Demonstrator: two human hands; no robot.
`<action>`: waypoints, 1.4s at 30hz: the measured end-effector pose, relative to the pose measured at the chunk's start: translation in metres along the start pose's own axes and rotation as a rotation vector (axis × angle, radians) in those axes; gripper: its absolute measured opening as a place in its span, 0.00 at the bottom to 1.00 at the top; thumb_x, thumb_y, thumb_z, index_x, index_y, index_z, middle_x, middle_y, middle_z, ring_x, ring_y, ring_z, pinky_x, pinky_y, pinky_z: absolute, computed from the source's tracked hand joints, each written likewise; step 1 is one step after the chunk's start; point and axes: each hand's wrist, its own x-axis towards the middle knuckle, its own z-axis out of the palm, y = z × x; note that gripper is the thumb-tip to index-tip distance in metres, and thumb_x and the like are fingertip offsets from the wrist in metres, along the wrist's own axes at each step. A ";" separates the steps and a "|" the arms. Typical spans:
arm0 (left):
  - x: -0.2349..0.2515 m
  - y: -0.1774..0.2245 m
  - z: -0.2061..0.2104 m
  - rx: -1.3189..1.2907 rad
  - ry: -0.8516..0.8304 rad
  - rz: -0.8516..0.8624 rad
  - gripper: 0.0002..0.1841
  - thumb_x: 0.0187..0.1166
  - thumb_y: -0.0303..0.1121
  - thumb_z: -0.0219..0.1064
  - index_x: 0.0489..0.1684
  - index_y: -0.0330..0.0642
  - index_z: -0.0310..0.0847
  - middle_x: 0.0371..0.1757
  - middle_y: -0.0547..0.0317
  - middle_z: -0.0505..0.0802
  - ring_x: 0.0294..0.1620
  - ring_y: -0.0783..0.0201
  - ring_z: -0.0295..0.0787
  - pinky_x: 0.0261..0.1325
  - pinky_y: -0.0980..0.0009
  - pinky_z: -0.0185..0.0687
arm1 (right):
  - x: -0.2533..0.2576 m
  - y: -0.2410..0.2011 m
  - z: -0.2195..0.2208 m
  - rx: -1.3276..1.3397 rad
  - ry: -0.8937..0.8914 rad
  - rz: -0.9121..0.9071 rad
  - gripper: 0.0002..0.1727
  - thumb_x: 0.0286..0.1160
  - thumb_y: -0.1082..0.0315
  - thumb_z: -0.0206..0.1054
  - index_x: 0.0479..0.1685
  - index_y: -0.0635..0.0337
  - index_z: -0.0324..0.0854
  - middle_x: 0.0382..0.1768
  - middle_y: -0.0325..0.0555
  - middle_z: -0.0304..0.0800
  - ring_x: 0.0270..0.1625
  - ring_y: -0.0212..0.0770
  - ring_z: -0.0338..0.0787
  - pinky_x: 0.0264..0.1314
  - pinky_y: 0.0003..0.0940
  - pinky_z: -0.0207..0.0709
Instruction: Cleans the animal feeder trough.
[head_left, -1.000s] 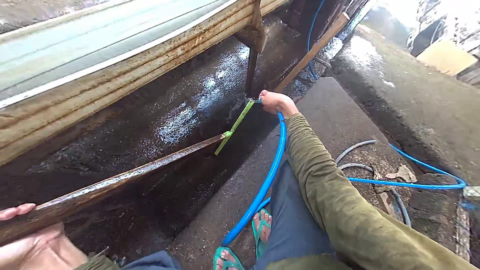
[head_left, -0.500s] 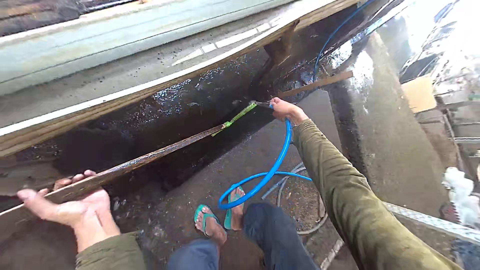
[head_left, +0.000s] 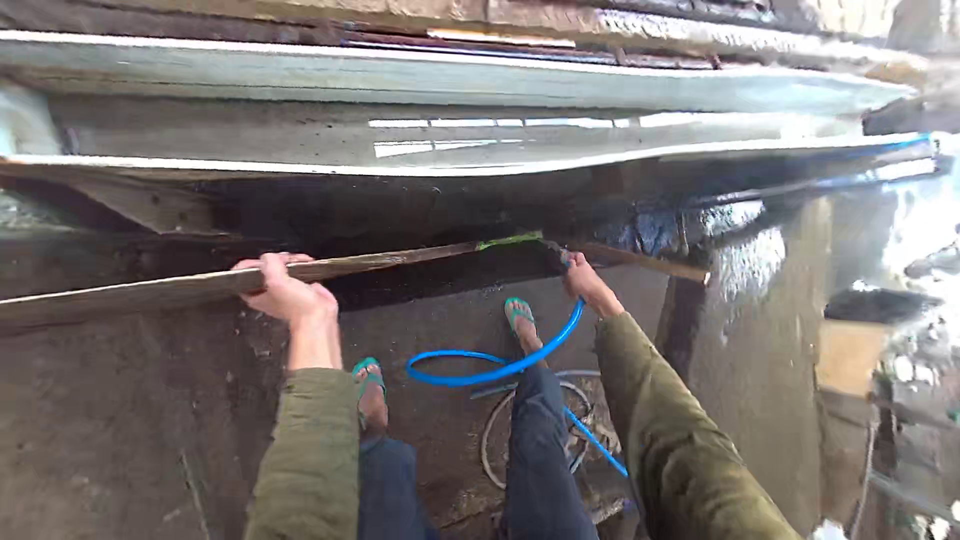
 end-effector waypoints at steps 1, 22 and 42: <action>-0.025 0.005 0.011 -0.004 -0.012 0.066 0.11 0.76 0.21 0.59 0.49 0.46 0.69 0.30 0.64 0.86 0.31 0.63 0.88 0.42 0.61 0.91 | 0.005 0.004 -0.005 -0.006 -0.016 -0.010 0.27 0.98 0.57 0.31 0.88 0.58 0.53 0.38 0.52 0.81 0.26 0.42 0.79 0.32 0.41 0.78; -0.234 0.156 -0.142 0.236 0.457 0.565 0.16 0.64 0.21 0.59 0.52 0.39 0.72 0.45 0.62 0.90 0.50 0.65 0.90 0.57 0.62 0.89 | 0.041 -0.019 -0.030 0.017 -0.302 -0.227 0.12 0.94 0.66 0.39 0.39 0.49 0.64 0.09 0.25 0.59 0.07 0.22 0.60 0.10 0.20 0.60; -0.454 0.201 -0.485 0.003 1.101 0.618 0.18 0.68 0.22 0.55 0.52 0.57 0.73 0.47 0.66 0.92 0.56 0.57 0.91 0.64 0.47 0.87 | -0.039 -0.015 0.067 -0.997 0.145 -0.519 0.26 0.91 0.68 0.47 0.84 0.72 0.58 0.59 0.72 0.79 0.46 0.56 0.84 0.51 0.58 0.79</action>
